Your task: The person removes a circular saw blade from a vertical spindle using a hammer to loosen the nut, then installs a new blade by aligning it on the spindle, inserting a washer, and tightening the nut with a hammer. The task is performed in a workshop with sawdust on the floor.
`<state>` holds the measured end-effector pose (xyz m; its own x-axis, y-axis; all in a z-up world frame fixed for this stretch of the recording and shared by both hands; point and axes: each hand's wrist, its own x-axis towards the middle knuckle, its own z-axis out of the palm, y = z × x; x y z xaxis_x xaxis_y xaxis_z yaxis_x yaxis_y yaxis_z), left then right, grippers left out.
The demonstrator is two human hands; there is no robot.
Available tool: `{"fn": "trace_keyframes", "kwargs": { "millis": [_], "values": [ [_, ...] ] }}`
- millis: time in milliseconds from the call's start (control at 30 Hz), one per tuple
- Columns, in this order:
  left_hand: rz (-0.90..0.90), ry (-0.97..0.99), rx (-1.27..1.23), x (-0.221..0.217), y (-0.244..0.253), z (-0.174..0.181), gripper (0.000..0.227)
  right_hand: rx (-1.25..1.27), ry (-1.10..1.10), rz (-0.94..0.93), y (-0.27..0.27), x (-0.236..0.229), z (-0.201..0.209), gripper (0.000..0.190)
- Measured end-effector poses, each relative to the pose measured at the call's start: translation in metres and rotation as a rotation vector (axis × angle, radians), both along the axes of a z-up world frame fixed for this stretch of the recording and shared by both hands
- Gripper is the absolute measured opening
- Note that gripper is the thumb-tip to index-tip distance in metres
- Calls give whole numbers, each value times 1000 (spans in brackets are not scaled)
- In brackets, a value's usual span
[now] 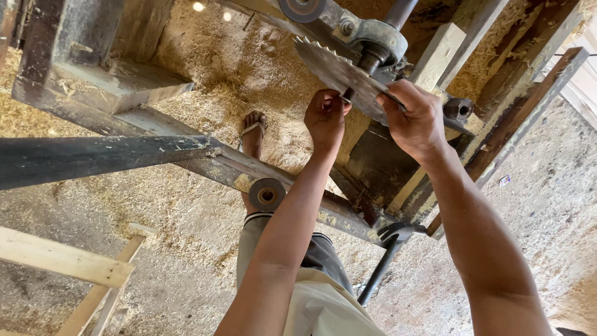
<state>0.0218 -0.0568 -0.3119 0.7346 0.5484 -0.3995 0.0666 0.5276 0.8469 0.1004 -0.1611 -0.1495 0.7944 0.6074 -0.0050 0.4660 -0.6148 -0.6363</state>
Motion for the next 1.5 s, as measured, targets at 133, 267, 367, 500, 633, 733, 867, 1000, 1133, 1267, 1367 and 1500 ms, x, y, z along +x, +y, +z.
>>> {"fn": "trace_keyframes", "kwargs": {
  "millis": [133, 267, 367, 500, 633, 733, 867, 1000, 1133, 1267, 1367, 1500],
  "values": [
    [-3, -30, 7, 1, 1, 7, 6, 45, -62, 44, -2, 4, 1, 8],
    [-73, 102, 79, -8, 0, 14, 17, 44, -72, 45, -2, 8, 3, 5],
    [-91, 97, 129, -11, -4, 12, 27, 60, -87, 47, -3, 9, 2, 4],
    [23, -82, -7, -10, -14, 2, 32, 60, -67, 42, -3, 10, 0, 5],
    [3, -18, 33, -9, -20, -2, 32, 44, -57, 32, -3, 9, 0, 7],
    [-17, -10, 75, -5, -20, -3, 30, 66, -69, 48, -4, 10, 1, 5],
    [-17, -34, 67, 10, -19, -6, 26, 59, -86, 48, -6, 12, -2, 5],
    [32, -9, 44, 21, -27, -10, 24, 50, -109, 37, -8, 16, -8, 10],
    [87, -93, -31, 18, -30, -14, 32, 65, -134, 32, -10, 19, -6, 8],
    [74, -168, -40, 16, -32, -18, 28, 47, -117, 35, -11, 22, -5, 8],
    [58, -138, 74, 21, -32, -17, 30, 56, -121, 49, -9, 25, -3, 6],
    [35, -32, 258, 25, -34, -8, 28, 50, -120, 53, -7, 26, 0, 6]
  ]
}}
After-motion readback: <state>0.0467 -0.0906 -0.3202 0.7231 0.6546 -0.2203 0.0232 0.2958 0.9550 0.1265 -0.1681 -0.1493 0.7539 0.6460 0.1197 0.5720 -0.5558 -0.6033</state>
